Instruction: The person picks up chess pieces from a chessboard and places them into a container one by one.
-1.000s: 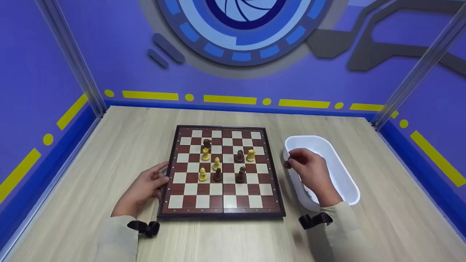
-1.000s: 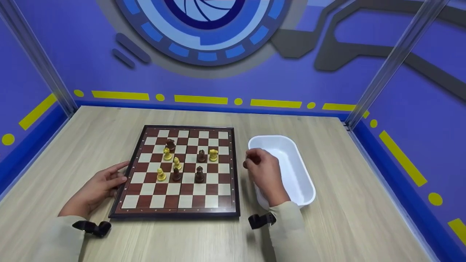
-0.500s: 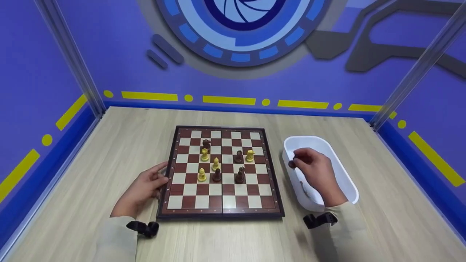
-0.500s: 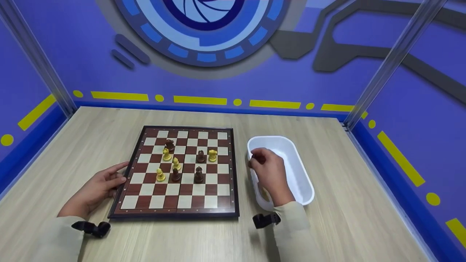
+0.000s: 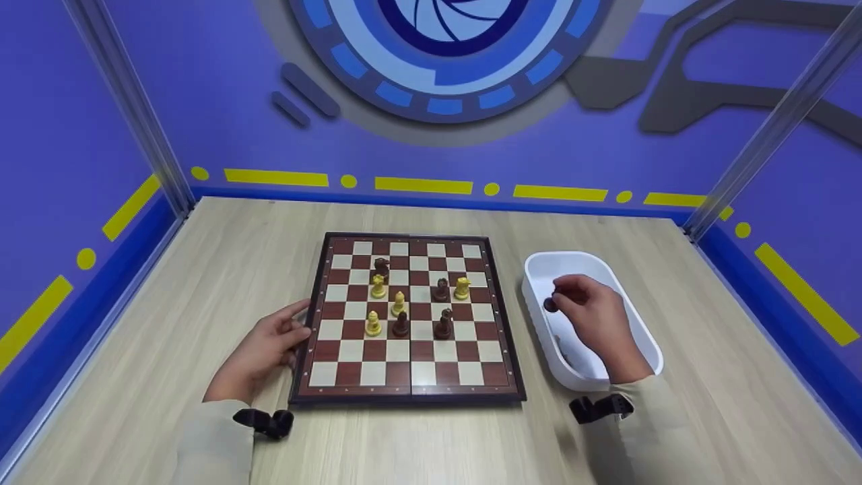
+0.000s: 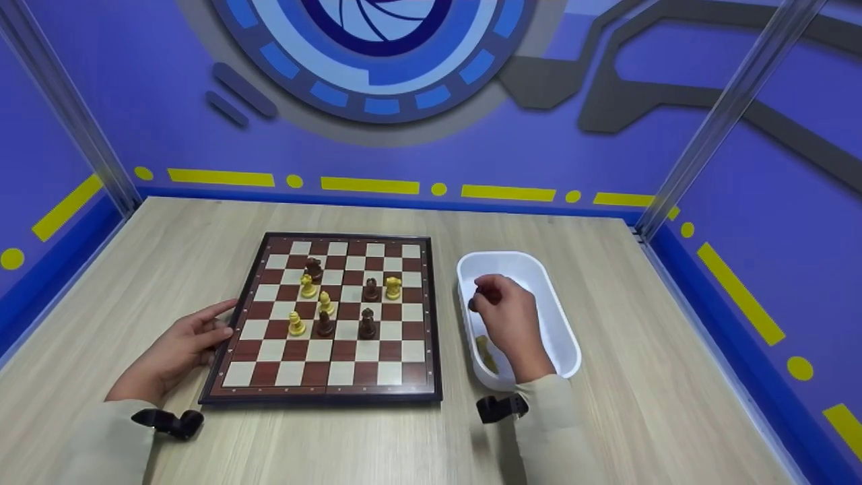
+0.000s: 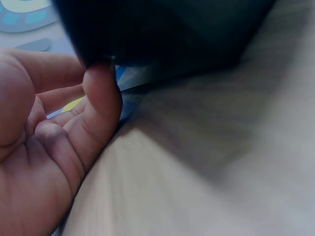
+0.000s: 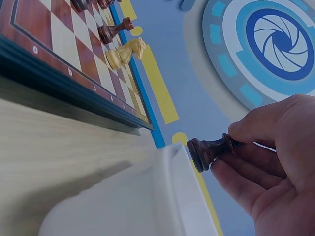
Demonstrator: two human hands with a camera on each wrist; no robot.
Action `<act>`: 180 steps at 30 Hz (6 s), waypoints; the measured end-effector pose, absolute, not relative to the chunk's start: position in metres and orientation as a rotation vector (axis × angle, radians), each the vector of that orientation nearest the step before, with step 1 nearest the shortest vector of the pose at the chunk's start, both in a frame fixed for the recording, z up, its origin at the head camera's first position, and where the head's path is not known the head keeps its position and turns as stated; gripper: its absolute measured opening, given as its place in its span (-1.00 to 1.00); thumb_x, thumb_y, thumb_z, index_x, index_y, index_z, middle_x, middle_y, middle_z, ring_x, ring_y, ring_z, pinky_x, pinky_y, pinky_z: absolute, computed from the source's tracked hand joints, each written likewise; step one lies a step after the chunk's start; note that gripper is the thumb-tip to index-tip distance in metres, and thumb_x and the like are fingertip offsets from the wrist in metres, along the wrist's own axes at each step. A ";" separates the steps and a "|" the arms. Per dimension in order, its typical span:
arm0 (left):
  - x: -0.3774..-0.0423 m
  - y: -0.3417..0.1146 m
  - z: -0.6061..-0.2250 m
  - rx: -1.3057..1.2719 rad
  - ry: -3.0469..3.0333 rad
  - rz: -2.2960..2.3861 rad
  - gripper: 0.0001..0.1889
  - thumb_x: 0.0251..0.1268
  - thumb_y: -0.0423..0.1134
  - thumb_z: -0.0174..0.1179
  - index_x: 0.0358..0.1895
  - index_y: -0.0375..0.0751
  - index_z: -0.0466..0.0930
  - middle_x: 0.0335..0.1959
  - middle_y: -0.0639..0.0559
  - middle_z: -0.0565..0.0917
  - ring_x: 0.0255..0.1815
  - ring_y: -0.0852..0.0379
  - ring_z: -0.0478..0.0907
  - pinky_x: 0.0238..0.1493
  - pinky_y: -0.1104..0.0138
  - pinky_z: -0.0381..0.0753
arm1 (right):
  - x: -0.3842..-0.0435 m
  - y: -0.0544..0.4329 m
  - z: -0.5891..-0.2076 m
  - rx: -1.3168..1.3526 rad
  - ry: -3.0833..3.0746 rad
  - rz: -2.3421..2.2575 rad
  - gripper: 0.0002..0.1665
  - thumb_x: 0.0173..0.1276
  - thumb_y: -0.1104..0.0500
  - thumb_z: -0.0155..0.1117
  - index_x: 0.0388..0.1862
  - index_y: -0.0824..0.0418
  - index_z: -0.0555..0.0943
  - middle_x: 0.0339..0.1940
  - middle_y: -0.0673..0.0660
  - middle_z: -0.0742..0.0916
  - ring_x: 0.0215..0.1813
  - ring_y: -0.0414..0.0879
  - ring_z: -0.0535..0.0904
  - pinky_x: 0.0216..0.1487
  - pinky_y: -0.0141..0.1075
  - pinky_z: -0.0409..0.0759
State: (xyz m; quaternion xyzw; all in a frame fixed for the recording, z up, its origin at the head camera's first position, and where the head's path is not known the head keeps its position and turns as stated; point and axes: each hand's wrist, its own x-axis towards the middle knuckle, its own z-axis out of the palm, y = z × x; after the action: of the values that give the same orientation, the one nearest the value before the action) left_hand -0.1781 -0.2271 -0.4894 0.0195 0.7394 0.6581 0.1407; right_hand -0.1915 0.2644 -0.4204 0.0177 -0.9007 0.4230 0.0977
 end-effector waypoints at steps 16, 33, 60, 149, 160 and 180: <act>-0.178 -0.228 -0.490 0.063 2.132 1.903 -0.34 0.44 -0.41 0.02 0.54 -0.20 0.02 -0.33 0.06 0.50 -0.55 0.28 0.48 -0.59 0.40 0.59 | -0.189 0.271 -0.426 0.042 -2.684 1.194 -0.76 0.35 0.28 0.23 -0.03 0.28 0.63 -0.23 0.17 0.77 -0.21 -0.06 0.74 -0.23 -0.58 0.56; -0.177 -0.228 -0.489 0.074 2.110 1.908 -0.35 0.46 -0.39 0.00 0.54 -0.22 -0.01 -0.32 0.06 0.57 -0.53 0.26 0.53 -0.57 0.39 0.59 | -0.186 0.277 -0.428 -0.020 -2.703 1.059 -0.71 0.33 0.18 0.27 -0.01 0.25 0.66 -0.12 0.19 0.75 -0.05 0.00 0.70 -0.11 -0.49 0.61; -0.179 -0.227 -0.491 0.063 2.129 1.911 -0.35 0.44 -0.42 0.02 0.53 -0.24 0.01 -0.34 0.07 0.48 -0.60 0.28 0.43 -0.60 0.40 0.57 | -0.184 0.263 -0.429 0.025 -2.709 1.066 -0.73 0.32 0.19 0.28 -0.02 0.21 0.66 -0.11 0.19 0.75 -0.05 0.02 0.69 0.00 -0.29 0.65; -0.179 -0.226 -0.492 0.046 2.119 1.936 -0.35 0.42 -0.43 0.03 0.53 -0.21 0.05 -0.34 0.05 0.48 -0.61 0.28 0.44 -0.61 0.43 0.55 | -0.186 0.185 -0.431 0.208 -2.668 1.270 -0.78 0.22 0.28 0.35 -0.13 0.15 0.70 -0.21 0.08 0.75 -0.16 -0.12 0.63 -0.13 -0.35 0.63; -0.180 -0.228 -0.492 0.042 2.102 1.954 -0.34 0.42 -0.43 0.04 0.53 -0.22 0.05 -0.33 0.05 0.48 -0.57 0.26 0.48 -0.59 0.41 0.58 | -0.189 0.172 -0.435 0.281 -2.665 1.301 -0.76 0.20 0.26 0.38 -0.12 0.18 0.71 -0.15 0.11 0.76 -0.13 -0.11 0.65 -0.04 -0.28 0.64; -0.179 -0.226 -0.492 0.036 2.112 1.942 -0.35 0.42 -0.41 0.05 0.53 -0.20 0.06 -0.34 0.07 0.48 -0.58 0.28 0.45 -0.60 0.43 0.55 | -0.188 0.148 -0.443 0.368 -2.654 1.445 -0.74 0.18 0.29 0.41 -0.12 0.16 0.69 -0.23 0.04 0.75 -0.19 -0.17 0.66 -0.14 -0.38 0.66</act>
State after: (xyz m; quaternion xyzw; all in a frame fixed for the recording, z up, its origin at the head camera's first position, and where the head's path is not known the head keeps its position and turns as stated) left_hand -0.1792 -0.2262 -0.4922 0.0125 0.7292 0.6705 0.1359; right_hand -0.1878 0.1485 -0.4435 0.1207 -0.8708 0.4741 0.0488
